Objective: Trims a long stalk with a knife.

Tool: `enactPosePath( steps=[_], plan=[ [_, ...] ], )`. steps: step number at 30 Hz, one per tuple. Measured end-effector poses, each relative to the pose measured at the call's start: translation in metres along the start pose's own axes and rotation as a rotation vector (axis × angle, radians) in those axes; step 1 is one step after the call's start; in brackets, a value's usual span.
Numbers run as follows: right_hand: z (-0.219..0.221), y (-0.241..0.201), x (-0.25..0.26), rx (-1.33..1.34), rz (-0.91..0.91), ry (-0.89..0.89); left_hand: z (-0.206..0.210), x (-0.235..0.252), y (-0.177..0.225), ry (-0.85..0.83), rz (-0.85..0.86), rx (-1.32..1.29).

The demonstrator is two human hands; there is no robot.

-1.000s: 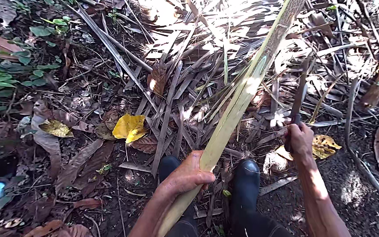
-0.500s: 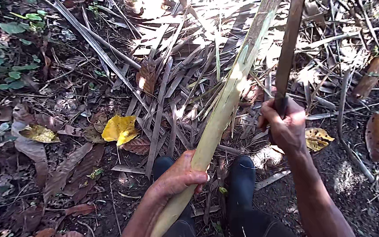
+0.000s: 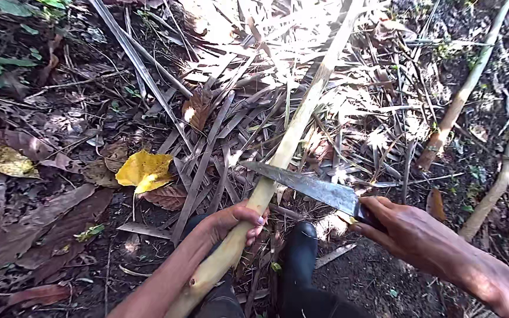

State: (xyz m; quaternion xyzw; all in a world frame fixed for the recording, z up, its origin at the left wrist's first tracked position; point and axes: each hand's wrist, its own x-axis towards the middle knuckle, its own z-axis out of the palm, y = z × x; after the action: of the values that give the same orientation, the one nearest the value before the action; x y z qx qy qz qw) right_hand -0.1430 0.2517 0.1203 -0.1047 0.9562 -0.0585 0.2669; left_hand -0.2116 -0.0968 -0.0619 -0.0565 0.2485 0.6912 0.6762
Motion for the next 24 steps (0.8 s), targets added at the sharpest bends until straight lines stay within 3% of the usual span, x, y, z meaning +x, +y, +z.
enactPosePath(
  steps=[5,10,15,18,21,24],
  plan=[
    [-0.062,-0.048,0.001,-0.302,0.093,-0.247,-0.024,0.007,-0.004,0.136,0.016,0.127],
    [-0.106,-0.102,0.05,-0.539,0.222,-0.445,-0.045,0.017,-0.016,0.219,0.039,0.176],
    [-0.119,-0.127,0.084,-0.626,0.249,-0.512,-0.049,0.017,-0.017,0.247,0.028,0.153],
    [-0.115,-0.122,0.091,-0.637,0.209,-0.552,-0.049,0.015,-0.016,0.235,0.038,0.161],
    [-0.118,-0.083,0.101,-0.591,0.262,-0.419,-0.051,0.015,-0.016,0.219,0.043,0.177],
    [-0.117,-0.072,0.09,-0.528,0.251,-0.44,-0.052,0.015,-0.014,0.217,0.052,0.177]
  ],
)
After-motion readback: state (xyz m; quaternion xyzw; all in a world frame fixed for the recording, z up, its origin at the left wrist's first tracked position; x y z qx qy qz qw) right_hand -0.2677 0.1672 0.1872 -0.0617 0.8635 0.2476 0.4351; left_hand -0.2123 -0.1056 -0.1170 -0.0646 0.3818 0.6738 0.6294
